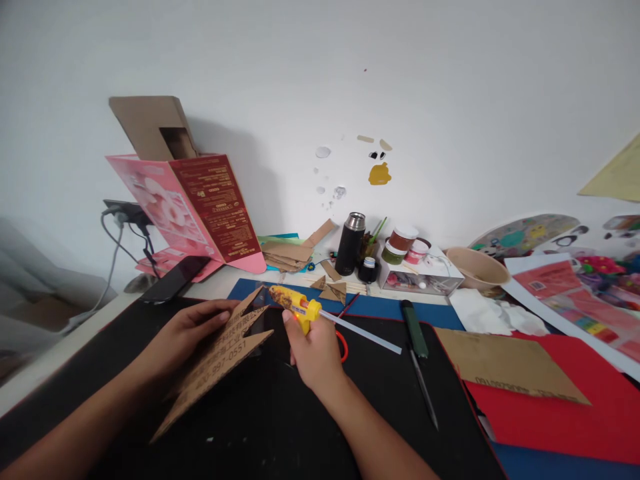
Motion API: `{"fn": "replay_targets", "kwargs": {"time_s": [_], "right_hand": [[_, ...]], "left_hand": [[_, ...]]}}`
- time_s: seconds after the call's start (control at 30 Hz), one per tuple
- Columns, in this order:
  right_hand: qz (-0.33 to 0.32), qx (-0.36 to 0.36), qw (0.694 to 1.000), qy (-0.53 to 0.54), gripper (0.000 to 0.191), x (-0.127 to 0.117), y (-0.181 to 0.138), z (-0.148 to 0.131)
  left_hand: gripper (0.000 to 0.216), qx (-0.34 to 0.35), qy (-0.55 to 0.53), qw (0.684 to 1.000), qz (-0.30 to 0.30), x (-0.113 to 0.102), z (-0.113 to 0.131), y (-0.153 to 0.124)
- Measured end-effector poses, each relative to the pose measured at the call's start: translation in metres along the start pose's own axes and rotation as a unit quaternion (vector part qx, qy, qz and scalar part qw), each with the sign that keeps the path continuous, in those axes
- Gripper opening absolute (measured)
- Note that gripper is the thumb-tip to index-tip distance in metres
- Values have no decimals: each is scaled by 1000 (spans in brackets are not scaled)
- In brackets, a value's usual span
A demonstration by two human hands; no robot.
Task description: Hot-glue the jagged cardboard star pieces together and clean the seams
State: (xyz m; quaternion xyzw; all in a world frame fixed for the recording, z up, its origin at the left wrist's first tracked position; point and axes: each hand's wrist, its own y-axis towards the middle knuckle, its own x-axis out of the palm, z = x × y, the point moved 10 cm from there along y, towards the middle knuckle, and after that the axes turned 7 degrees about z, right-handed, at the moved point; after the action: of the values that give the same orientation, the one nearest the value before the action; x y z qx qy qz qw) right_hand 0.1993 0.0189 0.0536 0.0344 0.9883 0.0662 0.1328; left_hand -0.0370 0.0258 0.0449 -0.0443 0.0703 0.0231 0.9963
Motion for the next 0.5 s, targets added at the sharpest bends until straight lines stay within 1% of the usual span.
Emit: {"fn": "replay_targets", "kwargs": {"time_s": [0.13, 0.27, 0.5], "right_hand": [[2, 0, 1000, -2, 71, 0, 0, 0], [5, -2, 1000, -9, 71, -1, 1, 2], [13, -5, 1000, -26, 74, -3, 4, 10]], "left_hand": [[54, 1, 0, 1000, 1, -1, 0, 0], [60, -13, -2, 1000, -1, 0, -3, 0], [59, -17, -3, 1000, -4, 2, -2, -2]]}}
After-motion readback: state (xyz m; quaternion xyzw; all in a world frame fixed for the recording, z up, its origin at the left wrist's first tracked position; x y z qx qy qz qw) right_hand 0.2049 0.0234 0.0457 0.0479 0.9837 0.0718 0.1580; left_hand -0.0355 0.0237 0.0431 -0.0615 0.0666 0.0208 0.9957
